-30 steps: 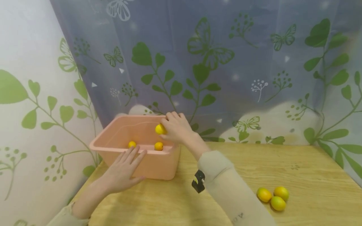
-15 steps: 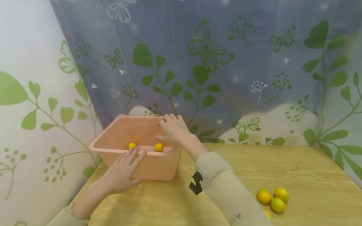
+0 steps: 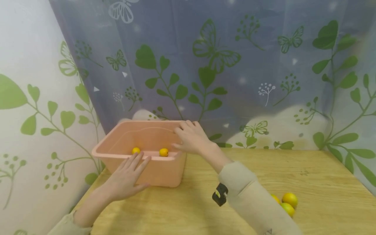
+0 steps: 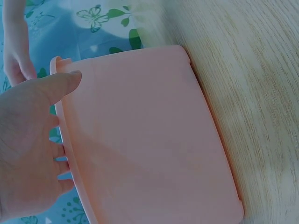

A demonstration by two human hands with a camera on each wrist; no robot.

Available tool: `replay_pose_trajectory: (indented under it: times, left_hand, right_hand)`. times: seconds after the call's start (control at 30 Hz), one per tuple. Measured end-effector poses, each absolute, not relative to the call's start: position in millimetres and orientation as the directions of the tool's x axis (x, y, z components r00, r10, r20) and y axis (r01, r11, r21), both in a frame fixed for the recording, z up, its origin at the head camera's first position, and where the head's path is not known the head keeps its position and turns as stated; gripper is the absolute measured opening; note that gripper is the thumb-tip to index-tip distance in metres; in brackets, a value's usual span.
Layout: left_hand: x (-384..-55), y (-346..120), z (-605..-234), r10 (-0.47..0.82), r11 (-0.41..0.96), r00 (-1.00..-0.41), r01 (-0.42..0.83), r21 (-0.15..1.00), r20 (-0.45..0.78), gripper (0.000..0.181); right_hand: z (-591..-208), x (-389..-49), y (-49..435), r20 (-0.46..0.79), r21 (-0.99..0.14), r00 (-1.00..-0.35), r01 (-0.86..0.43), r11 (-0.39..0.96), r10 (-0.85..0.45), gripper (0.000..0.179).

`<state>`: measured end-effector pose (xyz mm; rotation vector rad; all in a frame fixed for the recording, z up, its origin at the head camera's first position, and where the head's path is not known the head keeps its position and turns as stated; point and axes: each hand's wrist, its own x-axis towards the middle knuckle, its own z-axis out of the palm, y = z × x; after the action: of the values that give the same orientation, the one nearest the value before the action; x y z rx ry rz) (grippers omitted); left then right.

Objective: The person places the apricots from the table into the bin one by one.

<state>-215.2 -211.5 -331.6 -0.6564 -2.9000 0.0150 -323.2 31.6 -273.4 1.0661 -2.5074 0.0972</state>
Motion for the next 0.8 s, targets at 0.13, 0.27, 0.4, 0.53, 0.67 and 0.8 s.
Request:
replay_pose_trajectory:
  times: [0.13, 0.27, 0.4, 0.53, 0.67, 0.8]
  left_hand:
    - [-215, -211, -330, 0.429, 0.903, -0.889, 0.429, -0.042, 0.160, 0.079]
    - [-214, -211, -330, 0.428, 0.903, -0.890, 0.426, -0.049, 0.156, 0.079]
    - [-214, -210, -329, 0.423, 0.906, -0.894, 0.421, -0.050, 0.147, 0.079]
    - [-213, -210, -329, 0.420, 0.908, -0.896, 0.417, -0.047, 0.145, 0.079]
    - [-213, -210, -328, 0.424, 0.906, -0.894, 0.421, -0.052, 0.147, 0.079]
    - [-212, -209, -327, 0.429, 0.903, -0.891, 0.426, -0.054, 0.150, 0.079]
  right_hand:
    - [-279, -318, 49, 0.432, 0.096, -0.588, -0.724, 0.683, -0.684, 0.039]
    - [-286, -312, 67, 0.460, 0.096, -0.560, -0.741, 0.665, -0.690, 0.039]
    - [-292, -306, 83, 0.487, 0.112, -0.522, -0.757, 0.643, -0.700, 0.039]
    - [-300, -303, 99, 0.518, 0.132, -0.486, -0.768, 0.627, -0.704, 0.039]
    - [-309, -302, 115, 0.549, 0.145, -0.464, -0.767, 0.626, -0.696, 0.038]
    - [-320, -299, 131, 0.580, 0.143, -0.456, -0.759, 0.635, -0.676, 0.039]
